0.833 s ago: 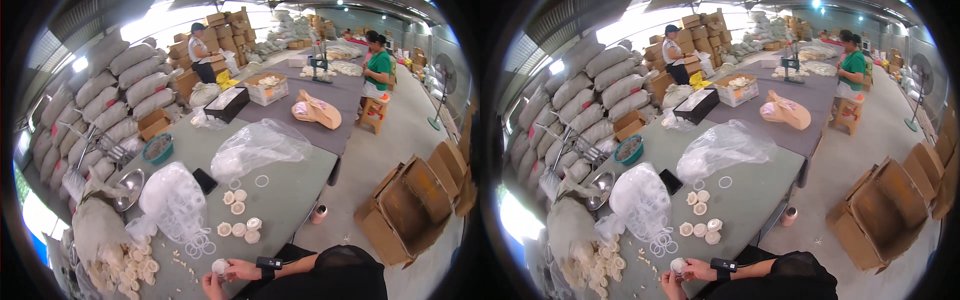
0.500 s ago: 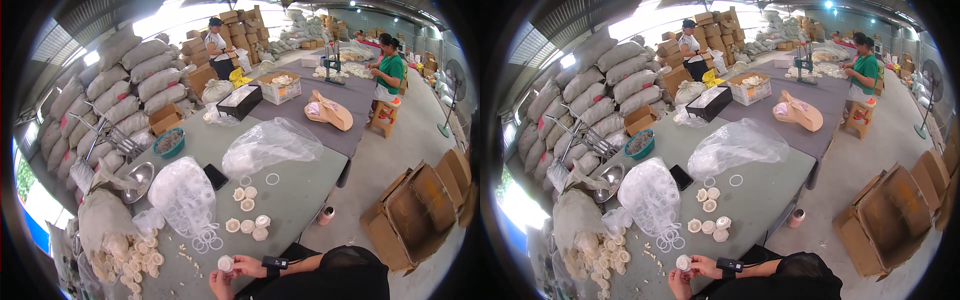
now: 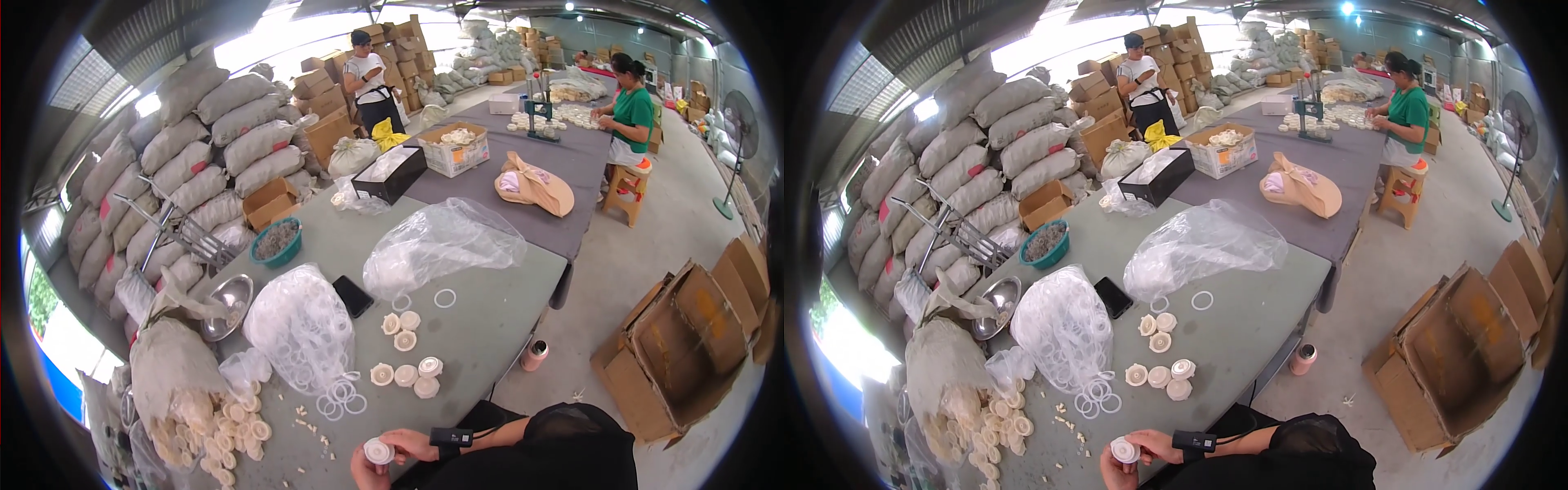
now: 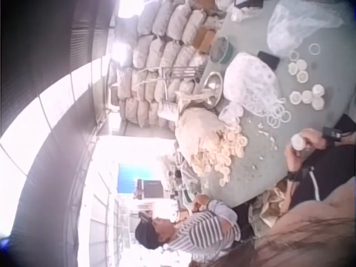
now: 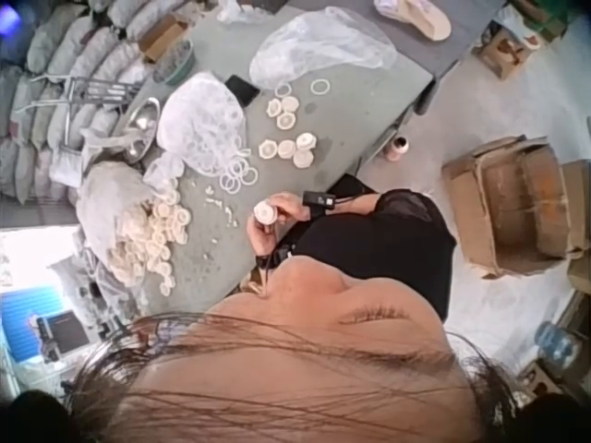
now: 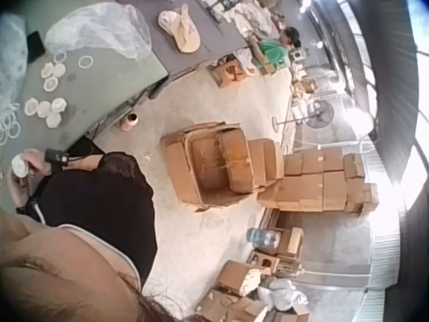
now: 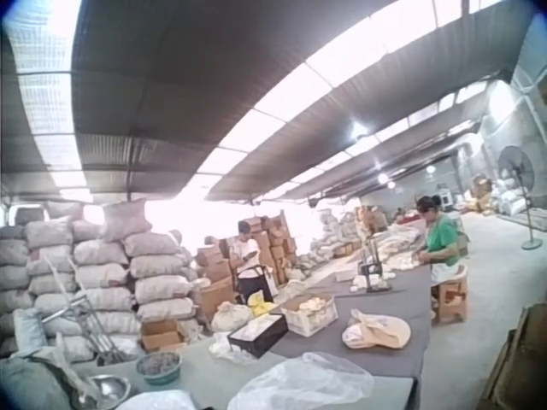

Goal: The person is assembling small white plastic rings and components at a workstation.

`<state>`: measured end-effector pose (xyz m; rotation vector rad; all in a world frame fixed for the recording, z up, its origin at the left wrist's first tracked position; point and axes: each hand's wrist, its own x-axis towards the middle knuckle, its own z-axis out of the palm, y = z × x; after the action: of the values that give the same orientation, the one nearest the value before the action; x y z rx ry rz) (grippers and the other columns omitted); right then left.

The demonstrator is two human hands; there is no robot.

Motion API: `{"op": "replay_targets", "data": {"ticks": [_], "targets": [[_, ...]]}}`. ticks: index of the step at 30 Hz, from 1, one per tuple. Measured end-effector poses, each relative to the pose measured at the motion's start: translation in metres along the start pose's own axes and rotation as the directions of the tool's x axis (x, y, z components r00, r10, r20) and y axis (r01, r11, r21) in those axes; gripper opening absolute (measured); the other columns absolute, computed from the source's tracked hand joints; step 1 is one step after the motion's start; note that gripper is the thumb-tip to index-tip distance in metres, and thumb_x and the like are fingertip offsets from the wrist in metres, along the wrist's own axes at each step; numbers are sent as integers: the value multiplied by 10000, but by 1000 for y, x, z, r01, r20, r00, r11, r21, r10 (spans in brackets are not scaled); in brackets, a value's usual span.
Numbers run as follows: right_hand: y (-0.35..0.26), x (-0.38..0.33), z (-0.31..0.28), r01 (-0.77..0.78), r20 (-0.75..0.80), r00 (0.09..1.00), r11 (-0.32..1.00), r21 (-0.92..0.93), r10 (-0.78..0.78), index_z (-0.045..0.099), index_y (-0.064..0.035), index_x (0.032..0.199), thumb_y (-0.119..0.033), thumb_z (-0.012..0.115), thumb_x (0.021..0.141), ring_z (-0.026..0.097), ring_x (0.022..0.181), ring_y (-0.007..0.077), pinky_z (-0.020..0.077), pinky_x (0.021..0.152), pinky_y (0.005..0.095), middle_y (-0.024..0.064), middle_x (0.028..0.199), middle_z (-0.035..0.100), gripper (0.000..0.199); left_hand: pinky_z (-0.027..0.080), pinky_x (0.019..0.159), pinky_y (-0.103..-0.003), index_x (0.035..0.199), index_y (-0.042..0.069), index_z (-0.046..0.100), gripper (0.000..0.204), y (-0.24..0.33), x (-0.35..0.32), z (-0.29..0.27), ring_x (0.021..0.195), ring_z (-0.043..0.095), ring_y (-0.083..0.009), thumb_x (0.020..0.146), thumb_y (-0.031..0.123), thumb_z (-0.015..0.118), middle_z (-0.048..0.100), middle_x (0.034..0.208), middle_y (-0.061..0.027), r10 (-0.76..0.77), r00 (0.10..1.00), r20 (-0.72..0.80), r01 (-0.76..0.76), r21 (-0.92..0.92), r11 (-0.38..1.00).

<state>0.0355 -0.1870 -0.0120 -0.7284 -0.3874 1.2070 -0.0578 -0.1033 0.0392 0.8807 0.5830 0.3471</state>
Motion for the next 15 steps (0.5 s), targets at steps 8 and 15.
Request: {"op": "replay_targets", "data": {"ticks": [8,15], "targets": [[-15,-11,16,-84,-64,995,992,-94,78,513,-65,781,-354,366,902,358,438,59,286,424,186,-31,536,439,346,247,380,-197,686,127,484,289,3,-7,11,426,355,-41,891,292,363,430,545,47,-112,994,-5,112,57,992],[-7,-8,11,-82,13,996,996,-33,83,511,-71,765,-335,386,899,370,442,56,290,426,188,-34,526,431,321,288,381,-209,720,116,506,328,3,-7,7,434,405,-61,895,354,365,483,584,30,-86,996,-26,89,110,990]]}}
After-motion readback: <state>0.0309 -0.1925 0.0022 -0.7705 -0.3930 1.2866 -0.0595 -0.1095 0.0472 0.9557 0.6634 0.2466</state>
